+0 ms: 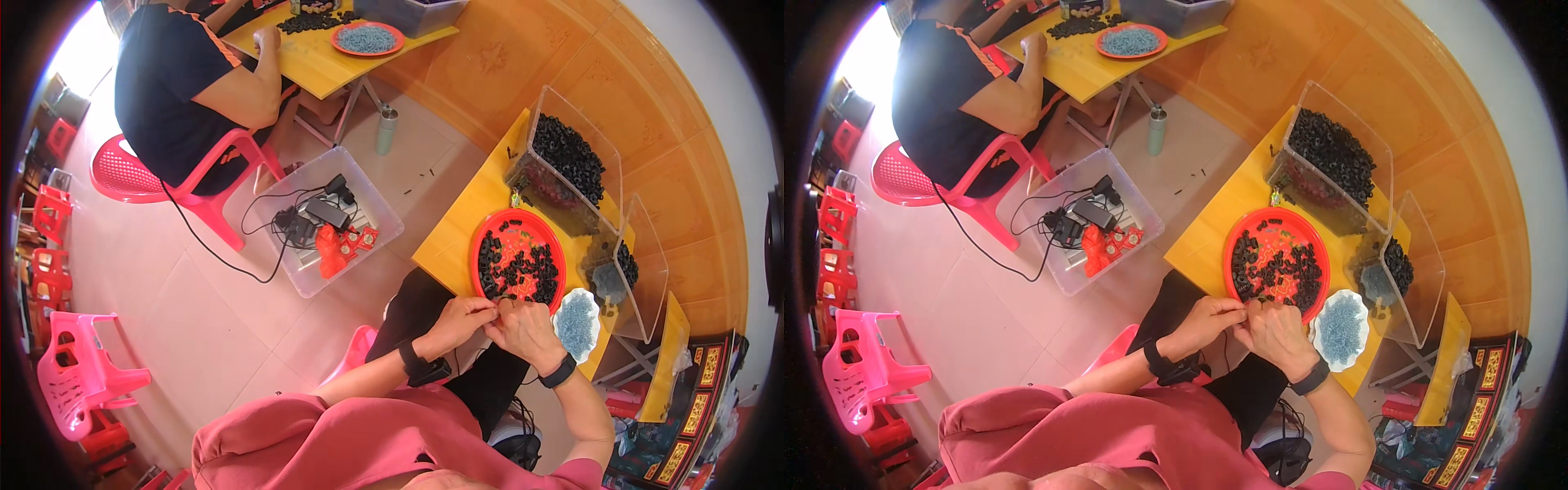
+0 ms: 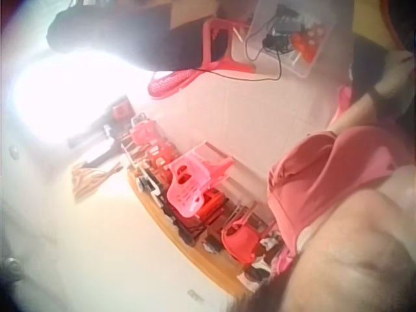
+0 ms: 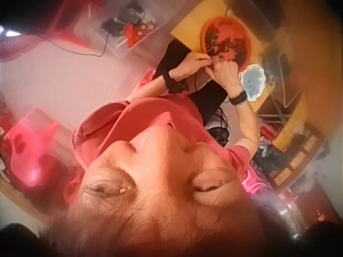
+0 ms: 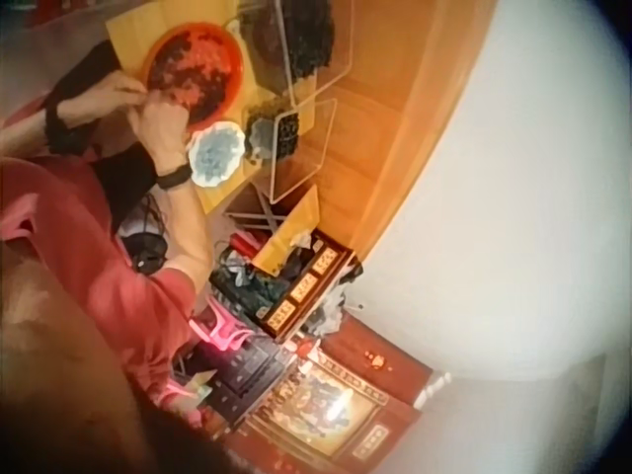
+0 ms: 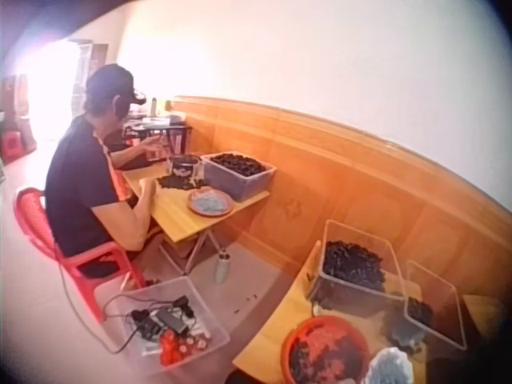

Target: The person assembles small plastic components by picking pieces from a tray and connecting them together by hand.

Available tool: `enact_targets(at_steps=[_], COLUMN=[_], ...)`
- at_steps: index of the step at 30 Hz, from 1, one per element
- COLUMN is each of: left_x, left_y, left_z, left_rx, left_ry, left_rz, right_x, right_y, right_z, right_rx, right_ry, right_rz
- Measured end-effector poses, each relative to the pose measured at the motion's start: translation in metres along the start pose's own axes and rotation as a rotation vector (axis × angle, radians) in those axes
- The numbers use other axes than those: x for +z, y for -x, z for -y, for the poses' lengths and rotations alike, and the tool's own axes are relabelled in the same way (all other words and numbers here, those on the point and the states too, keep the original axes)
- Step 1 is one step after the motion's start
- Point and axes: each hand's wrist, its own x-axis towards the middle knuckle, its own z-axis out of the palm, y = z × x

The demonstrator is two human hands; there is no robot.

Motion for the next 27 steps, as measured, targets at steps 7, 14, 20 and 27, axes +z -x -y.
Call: enact_targets(at_steps=[7,14,20,27], left_x=[0.000,0.000,0.000,-0.003], left_y=[-0.004,-0.002,0.000,-0.002], left_z=[0.011,0.006,0.009,0.005], left_rx=[-0.021,-0.058,-0.030,0.058], left_ry=[0.000,-0.079,-0.171,-0.153], left_rz=[0.077,0.134,0.159,0.218], right_x=[0.003,0.009,0.013,0.012], right_y=[0.003,0.011,0.015,0.016], right_z=[-0.001,-0.005,-0.008,-0.011], right_rx=[-0.040,-0.095,-0.123,-0.105], right_ry=[0.055,0.058,0.039,0.026], right_rz=[-0.041,-0.027,-0.058,-0.126])
